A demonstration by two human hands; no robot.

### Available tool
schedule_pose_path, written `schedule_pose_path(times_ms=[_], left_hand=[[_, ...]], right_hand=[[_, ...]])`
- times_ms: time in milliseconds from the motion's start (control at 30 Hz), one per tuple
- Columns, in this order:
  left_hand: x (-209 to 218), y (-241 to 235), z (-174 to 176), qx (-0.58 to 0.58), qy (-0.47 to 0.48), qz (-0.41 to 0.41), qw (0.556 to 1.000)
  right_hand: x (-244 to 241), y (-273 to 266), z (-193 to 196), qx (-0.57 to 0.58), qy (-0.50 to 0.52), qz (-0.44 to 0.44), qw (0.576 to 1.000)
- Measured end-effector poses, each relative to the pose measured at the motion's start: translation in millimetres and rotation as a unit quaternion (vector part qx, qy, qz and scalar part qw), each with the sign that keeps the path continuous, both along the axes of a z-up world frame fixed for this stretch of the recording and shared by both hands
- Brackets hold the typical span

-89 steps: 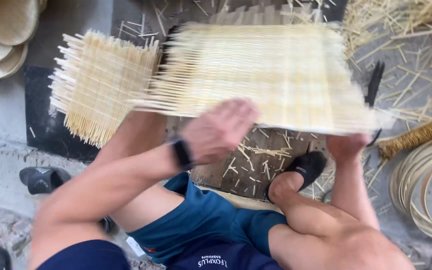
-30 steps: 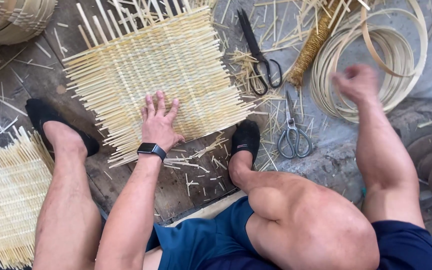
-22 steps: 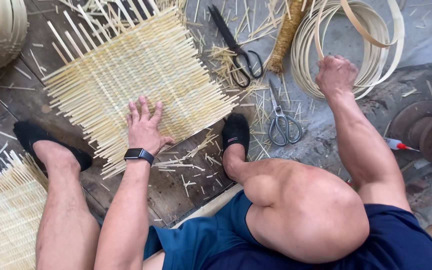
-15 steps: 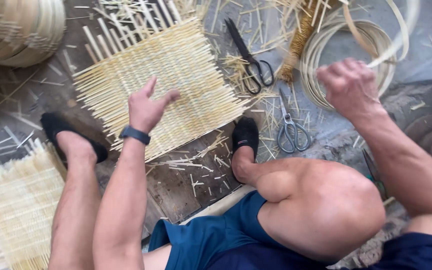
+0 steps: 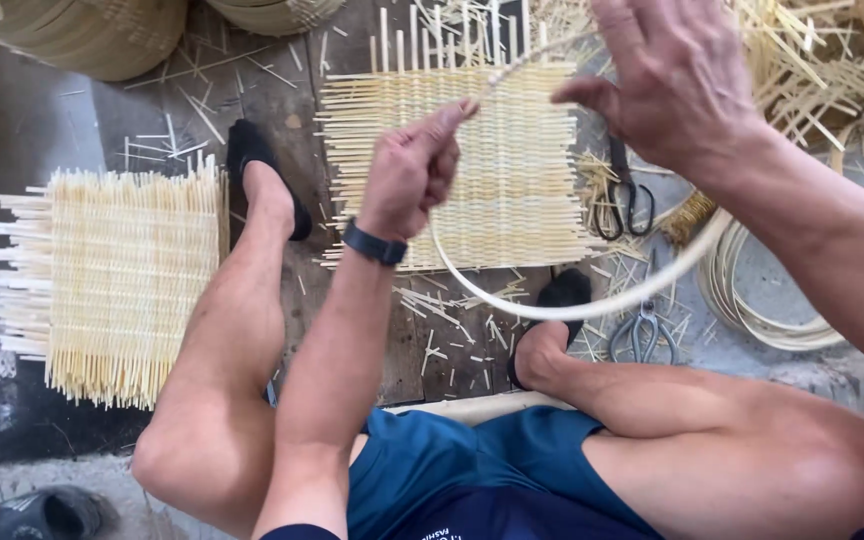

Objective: The recorder weaves bamboo strips into a circular pattern and uses scissors to trim excess material to form a basket or sieve.

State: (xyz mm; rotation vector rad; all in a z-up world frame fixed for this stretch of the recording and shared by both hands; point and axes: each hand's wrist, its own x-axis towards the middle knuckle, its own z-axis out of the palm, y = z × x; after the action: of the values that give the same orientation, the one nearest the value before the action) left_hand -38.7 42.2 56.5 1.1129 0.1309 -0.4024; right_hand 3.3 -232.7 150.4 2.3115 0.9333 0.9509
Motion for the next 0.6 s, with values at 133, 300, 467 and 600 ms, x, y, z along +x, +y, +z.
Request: schedule_pose_path(times_ms=[133,300,467,600], left_hand=[[-5,7,0,-0.057,0.012,-0.029,0.998],[3,-4,-3,-0.071,0.016,-0.193,0.979],[-9,-10,-11,0.071,-0.036,-0.095,0.992],[-8,-1,-18,-0.012,-0.005,-0.084,0.996]], right_hand=[[18,28,-35,0.067,0.232,0.039,0.970],[-3,69,-47,-0.002,0.177,0.137,0.975],[-16,76,-50,0.033,0.286,0.057,0.956],[3,59,-44,0.033,0.295,0.100,0.950]])
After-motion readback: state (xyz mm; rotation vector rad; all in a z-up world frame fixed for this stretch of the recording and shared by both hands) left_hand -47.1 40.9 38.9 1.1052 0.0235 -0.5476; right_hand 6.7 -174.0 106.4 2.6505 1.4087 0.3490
